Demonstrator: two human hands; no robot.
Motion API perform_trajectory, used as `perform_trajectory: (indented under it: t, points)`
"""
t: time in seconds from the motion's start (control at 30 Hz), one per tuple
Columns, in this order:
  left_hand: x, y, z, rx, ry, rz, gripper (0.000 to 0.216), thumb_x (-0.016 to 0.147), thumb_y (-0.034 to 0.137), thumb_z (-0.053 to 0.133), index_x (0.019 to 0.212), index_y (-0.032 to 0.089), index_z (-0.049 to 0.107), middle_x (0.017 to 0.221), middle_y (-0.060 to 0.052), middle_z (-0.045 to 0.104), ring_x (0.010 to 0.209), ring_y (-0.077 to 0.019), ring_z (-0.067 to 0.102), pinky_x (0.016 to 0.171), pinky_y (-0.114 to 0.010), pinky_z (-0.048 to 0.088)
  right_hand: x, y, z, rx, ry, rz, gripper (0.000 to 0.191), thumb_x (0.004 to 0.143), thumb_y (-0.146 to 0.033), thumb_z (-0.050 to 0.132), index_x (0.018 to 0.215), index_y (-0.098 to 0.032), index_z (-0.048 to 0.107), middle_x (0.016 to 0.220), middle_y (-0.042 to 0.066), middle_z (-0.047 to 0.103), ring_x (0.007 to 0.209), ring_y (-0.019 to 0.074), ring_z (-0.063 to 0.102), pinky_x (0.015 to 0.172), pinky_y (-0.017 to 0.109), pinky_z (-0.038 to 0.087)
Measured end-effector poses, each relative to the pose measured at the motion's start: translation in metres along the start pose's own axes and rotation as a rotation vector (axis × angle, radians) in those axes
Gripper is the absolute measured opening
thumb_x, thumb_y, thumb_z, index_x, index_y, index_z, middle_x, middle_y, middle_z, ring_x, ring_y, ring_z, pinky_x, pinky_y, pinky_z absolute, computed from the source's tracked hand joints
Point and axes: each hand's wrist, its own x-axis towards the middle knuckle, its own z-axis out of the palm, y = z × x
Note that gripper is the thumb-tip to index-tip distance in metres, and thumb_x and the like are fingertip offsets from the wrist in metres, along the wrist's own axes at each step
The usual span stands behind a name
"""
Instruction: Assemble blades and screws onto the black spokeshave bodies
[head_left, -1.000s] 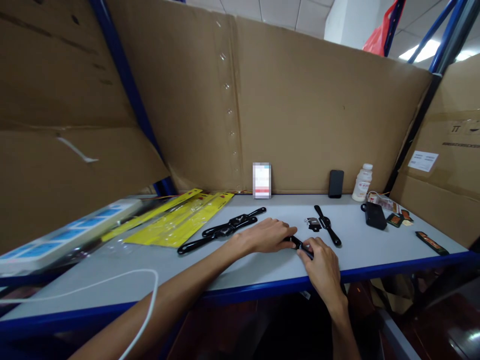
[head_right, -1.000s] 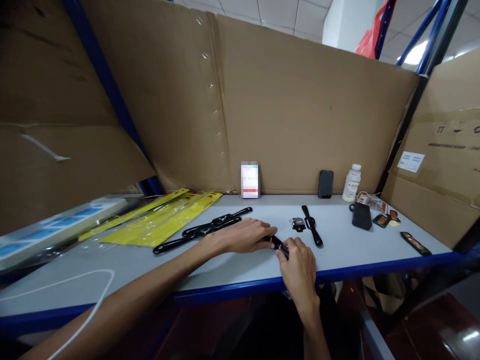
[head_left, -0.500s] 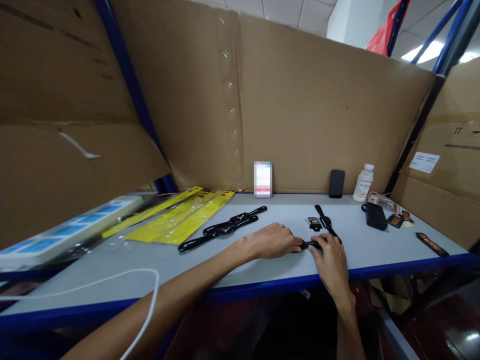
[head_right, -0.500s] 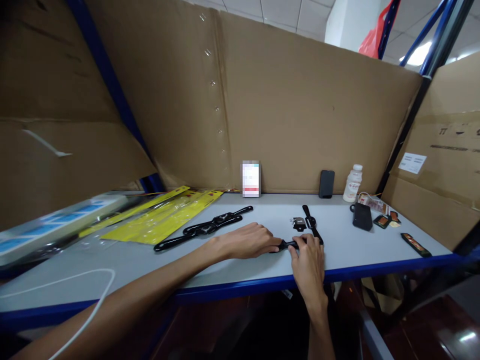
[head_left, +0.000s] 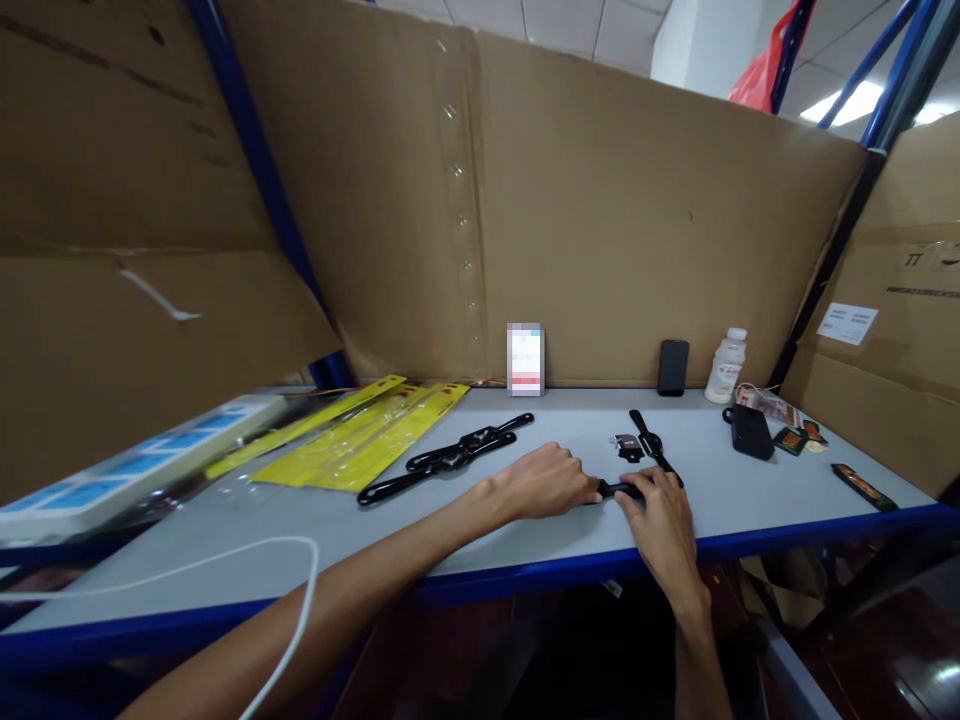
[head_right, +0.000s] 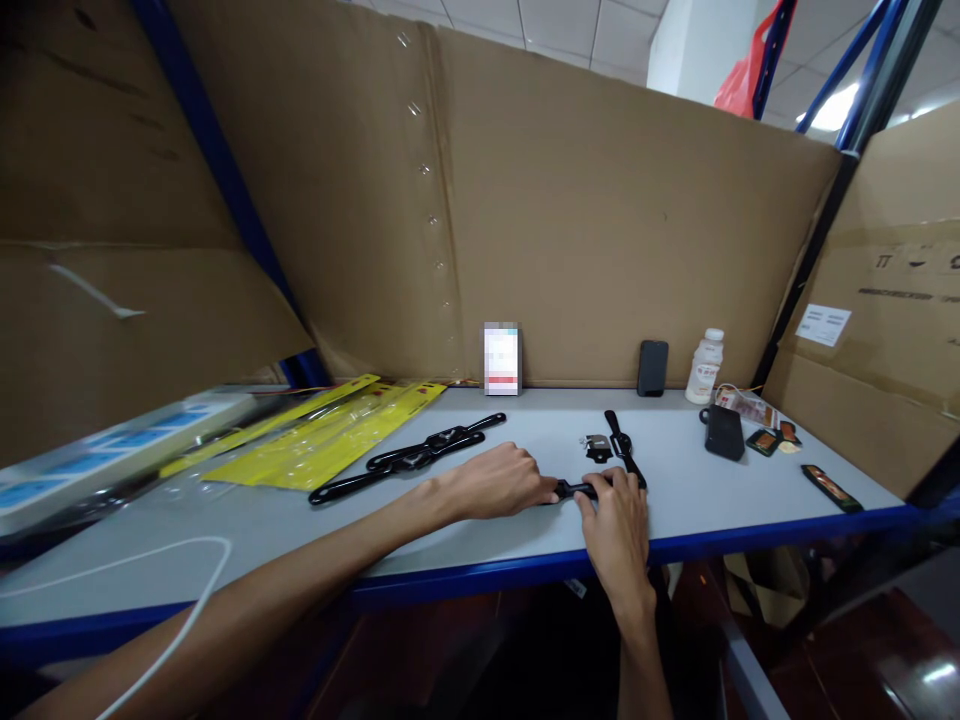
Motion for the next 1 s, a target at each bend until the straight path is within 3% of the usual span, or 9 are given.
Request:
perform_trajectory:
  t: [0.5,0.7,0.87,0.93,1.0]
  points:
    - [0.003,-0.001,0.007,-0.011,0.070,0.005,0.042,0.104,0.040,0.045,0.088,0.016,0.076,0.070,-0.011,0.073,0.065,-0.0239,0.071,0.059,-0.028,0.043,0.000,-0.005,-0.006,0.005,-0.064,0.051,0.022,0.094,-0.028,0.059,0.110,-0.024,0.074,0.113,0.007,0.068,0.110,0.0263,0.058,0.096,0.037,0.043]
    - [0.011,-0.002,0.019,-0.048,0.094,-0.227,0.041,0.101,0.027,0.044,0.081,0.012,0.076,0.077,-0.018,0.073,0.071,-0.0281,0.072,0.065,-0.033,0.047,0.002,-0.013,-0.009,-0.003,-0.097,0.098,0.015,0.092,-0.031,0.062,0.102,-0.024,0.072,0.103,0.006,0.071,0.105,0.0253,0.061,0.092,0.033,0.043]
    - [0.018,-0.005,0.027,-0.150,0.109,-0.477,0.030,0.093,0.025,0.047,0.084,0.012,0.073,0.082,-0.018,0.074,0.076,-0.0297,0.072,0.065,-0.034,0.047,-0.002,-0.029,-0.011,0.021,-0.196,0.113,0.028,0.092,-0.031,0.061,0.120,-0.028,0.065,0.098,0.003,0.074,0.092,0.0208,0.068,0.079,0.028,0.042]
    - [0.017,-0.007,0.026,-0.175,0.133,-0.464,0.023,0.091,0.023,0.049,0.095,0.013,0.070,0.085,-0.016,0.074,0.075,-0.0286,0.071,0.064,-0.033,0.046,-0.004,-0.036,-0.011,-0.031,-0.223,0.118,0.030,0.093,-0.031,0.058,0.122,-0.028,0.064,0.093,0.004,0.076,0.089,0.0221,0.070,0.076,0.029,0.040]
    - [0.015,-0.009,0.024,-0.182,0.164,-0.364,0.021,0.092,0.021,0.048,0.102,0.015,0.065,0.089,-0.013,0.074,0.074,-0.0264,0.070,0.064,-0.032,0.044,-0.005,-0.042,-0.012,-0.083,-0.229,0.154,0.029,0.093,-0.031,0.056,0.121,-0.029,0.064,0.089,0.005,0.076,0.087,0.0236,0.070,0.073,0.029,0.039]
